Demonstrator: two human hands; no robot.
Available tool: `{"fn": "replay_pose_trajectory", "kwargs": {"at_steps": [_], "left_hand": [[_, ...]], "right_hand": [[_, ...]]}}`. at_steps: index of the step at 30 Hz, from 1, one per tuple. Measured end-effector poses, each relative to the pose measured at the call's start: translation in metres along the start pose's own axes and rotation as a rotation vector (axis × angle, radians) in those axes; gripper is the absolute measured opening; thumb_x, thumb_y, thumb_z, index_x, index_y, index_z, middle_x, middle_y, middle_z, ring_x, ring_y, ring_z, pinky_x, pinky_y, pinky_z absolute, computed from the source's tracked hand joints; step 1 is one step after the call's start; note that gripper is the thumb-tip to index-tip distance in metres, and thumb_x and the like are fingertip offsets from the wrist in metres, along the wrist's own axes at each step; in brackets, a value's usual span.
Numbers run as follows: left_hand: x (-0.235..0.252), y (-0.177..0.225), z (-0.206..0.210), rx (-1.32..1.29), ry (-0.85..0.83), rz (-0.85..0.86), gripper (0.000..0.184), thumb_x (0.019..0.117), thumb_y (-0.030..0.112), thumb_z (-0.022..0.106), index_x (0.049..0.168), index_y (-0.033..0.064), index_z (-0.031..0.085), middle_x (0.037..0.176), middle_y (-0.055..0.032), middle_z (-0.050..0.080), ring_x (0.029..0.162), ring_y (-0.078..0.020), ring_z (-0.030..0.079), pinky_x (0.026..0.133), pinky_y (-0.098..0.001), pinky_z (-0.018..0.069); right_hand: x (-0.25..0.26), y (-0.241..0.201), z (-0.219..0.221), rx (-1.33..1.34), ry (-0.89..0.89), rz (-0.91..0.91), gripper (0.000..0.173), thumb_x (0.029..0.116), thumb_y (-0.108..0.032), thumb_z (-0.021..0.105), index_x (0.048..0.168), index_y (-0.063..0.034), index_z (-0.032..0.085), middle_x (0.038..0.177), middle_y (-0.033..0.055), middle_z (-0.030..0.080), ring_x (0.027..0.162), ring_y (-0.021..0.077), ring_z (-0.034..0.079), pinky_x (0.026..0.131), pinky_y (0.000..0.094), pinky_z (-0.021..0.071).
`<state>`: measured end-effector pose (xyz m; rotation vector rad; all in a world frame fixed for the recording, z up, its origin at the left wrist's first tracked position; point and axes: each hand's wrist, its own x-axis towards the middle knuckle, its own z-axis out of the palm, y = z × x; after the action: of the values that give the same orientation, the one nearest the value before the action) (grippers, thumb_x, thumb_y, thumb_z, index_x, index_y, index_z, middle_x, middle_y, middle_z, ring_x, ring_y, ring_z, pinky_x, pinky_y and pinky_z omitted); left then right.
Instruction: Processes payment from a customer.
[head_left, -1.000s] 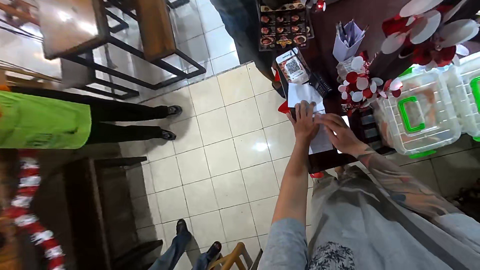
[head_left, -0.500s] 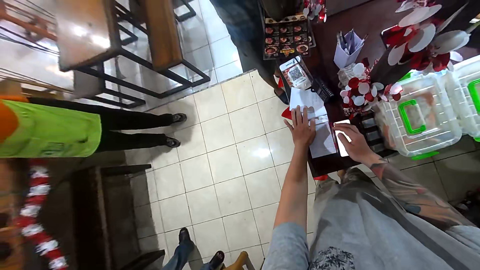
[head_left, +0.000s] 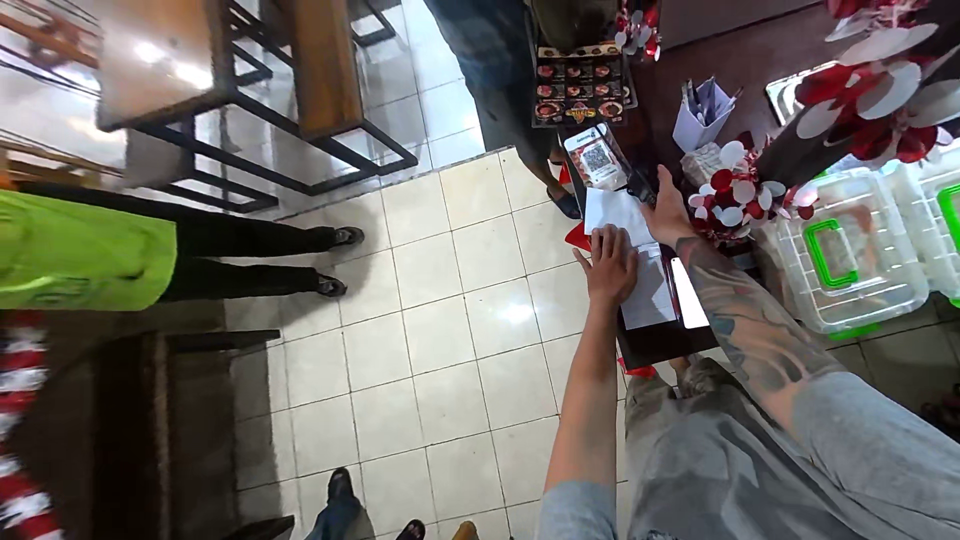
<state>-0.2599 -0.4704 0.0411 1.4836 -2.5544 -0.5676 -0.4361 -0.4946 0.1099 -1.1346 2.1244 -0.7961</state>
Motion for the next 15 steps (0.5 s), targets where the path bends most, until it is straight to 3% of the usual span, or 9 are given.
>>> {"fn": "replay_pose_trajectory", "kwargs": {"at_steps": [2,4,7,10,15], "left_hand": [[0.003,-0.003,-0.003,0.027,-0.017,0.024,0.061,0.1062,0.058,0.022,0.161,0.033,0.033,0.171,0.0037,0.021,0.159,-0.0275,0.007,0.115,-0.0784,-0.0055],[0.008,-0.008,-0.008,0.044,-0.047,0.049,0.061,0.1058,0.059,0.022,0.16,0.0338,0.034,0.17,0.0043,0.022,0.159,-0.0267,0.008,0.115,-0.0785,-0.0062],[0.019,-0.009,-0.019,0.03,-0.138,0.085,0.062,0.1052,0.06,0.023,0.161,0.0333,0.034,0.17,0.0048,0.022,0.159,-0.0256,0.009,0.115,-0.077,-0.0085],[0.033,-0.012,-0.03,0.049,-0.197,0.127,0.063,0.105,0.06,0.023,0.16,0.0326,0.034,0.17,0.0023,0.023,0.159,-0.0264,0.011,0.116,-0.0759,-0.0077],[0.049,-0.02,-0.031,0.081,-0.235,0.196,0.066,0.104,0.063,0.02,0.161,0.0329,0.032,0.17,0.0045,0.021,0.159,-0.024,0.009,0.116,-0.0757,-0.0084]], "right_hand": [[0.005,0.0,0.001,0.007,-0.014,0.071,0.086,0.0964,-0.013,0.066,0.163,-0.0107,0.012,0.148,0.0253,0.051,0.13,0.0425,0.057,0.106,0.0589,0.0479],[0.005,0.0,0.001,0.043,-0.003,0.083,0.084,0.096,-0.01,0.064,0.163,-0.0138,0.012,0.149,0.0236,0.051,0.127,0.0424,0.059,0.102,0.0593,0.0503],[0.004,0.006,-0.002,0.14,0.073,0.087,0.08,0.0979,-0.01,0.062,0.162,-0.0159,0.015,0.154,0.0194,0.047,0.134,0.0372,0.055,0.106,0.0542,0.0493],[0.005,0.009,0.001,0.242,0.179,0.022,0.075,0.0989,-0.01,0.061,0.161,-0.0116,0.019,0.156,0.0191,0.044,0.139,0.0316,0.05,0.111,0.0473,0.047],[0.01,0.013,-0.001,0.242,0.204,-0.018,0.07,0.0968,-0.004,0.062,0.157,-0.0077,0.027,0.151,0.0184,0.05,0.137,0.03,0.053,0.111,0.0452,0.0469]]}}
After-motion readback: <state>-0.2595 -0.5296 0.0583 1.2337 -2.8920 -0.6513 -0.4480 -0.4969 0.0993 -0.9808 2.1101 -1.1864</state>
